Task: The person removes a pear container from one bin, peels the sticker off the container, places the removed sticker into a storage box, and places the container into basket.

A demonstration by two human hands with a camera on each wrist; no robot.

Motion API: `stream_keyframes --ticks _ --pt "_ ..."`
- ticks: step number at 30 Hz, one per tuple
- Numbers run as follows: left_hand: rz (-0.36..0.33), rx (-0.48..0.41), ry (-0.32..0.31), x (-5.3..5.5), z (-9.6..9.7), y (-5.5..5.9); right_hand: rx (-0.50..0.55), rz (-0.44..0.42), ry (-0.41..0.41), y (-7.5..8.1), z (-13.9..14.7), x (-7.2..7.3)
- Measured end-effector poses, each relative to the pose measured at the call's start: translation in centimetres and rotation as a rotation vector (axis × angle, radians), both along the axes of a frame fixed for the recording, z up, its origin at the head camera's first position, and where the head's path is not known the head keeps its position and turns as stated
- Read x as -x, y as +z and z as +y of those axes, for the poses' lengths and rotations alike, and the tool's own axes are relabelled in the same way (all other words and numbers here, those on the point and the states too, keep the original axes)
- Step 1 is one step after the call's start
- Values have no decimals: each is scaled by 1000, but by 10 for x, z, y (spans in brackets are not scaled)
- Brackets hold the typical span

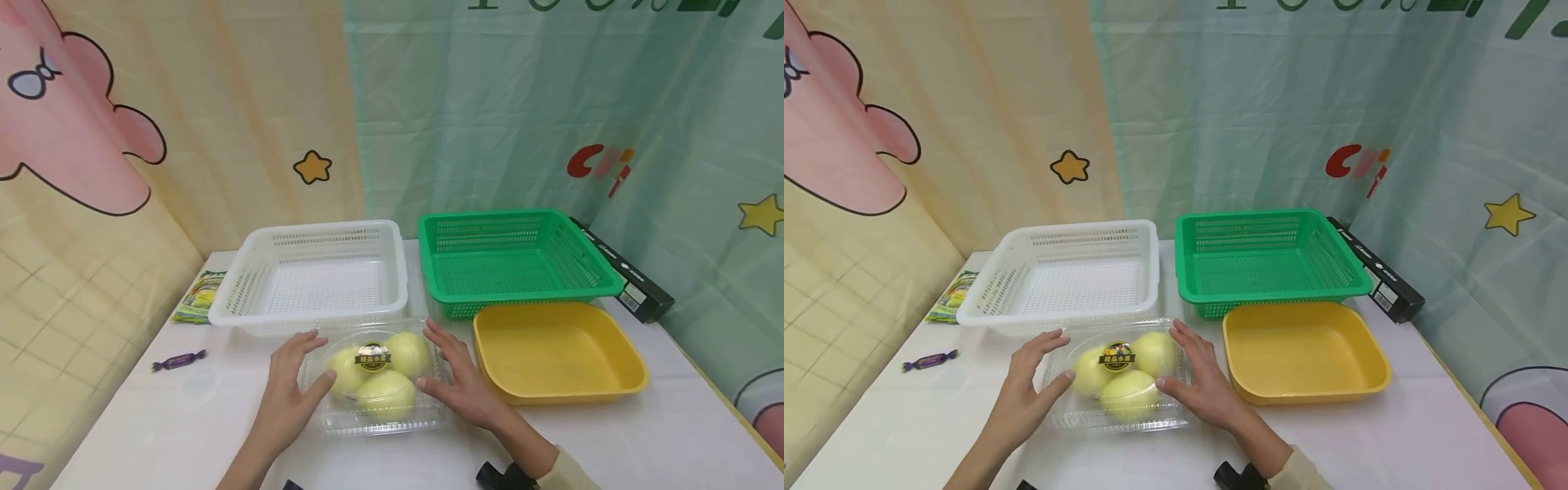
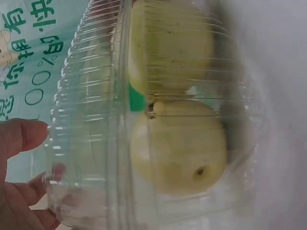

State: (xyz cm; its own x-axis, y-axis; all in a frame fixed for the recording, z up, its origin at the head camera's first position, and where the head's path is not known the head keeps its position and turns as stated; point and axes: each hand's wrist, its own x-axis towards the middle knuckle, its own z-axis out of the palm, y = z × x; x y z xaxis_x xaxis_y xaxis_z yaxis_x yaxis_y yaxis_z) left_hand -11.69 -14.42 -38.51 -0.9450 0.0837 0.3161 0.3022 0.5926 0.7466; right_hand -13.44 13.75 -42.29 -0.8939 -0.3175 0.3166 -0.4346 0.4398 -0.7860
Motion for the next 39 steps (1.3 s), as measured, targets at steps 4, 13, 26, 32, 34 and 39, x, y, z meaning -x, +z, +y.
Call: stream_keyframes --ticks 4,13,26,32,34,39 --pt "64 37 -54 7 8 8 -5 -2 0 0 -1 0" --pt "16 99 -151 21 28 19 -3 -1 -9 -2 0 1" --pt "-97 135 -139 34 38 11 3 14 -15 -3 -1 0" --pt "-86 180 -112 34 43 8 -2 19 -13 -3 0 0" --pt "-58 203 -103 35 44 6 -2 24 -13 -3 0 0" --pt "-13 245 -87 36 47 3 -4 24 -15 -3 0 0"
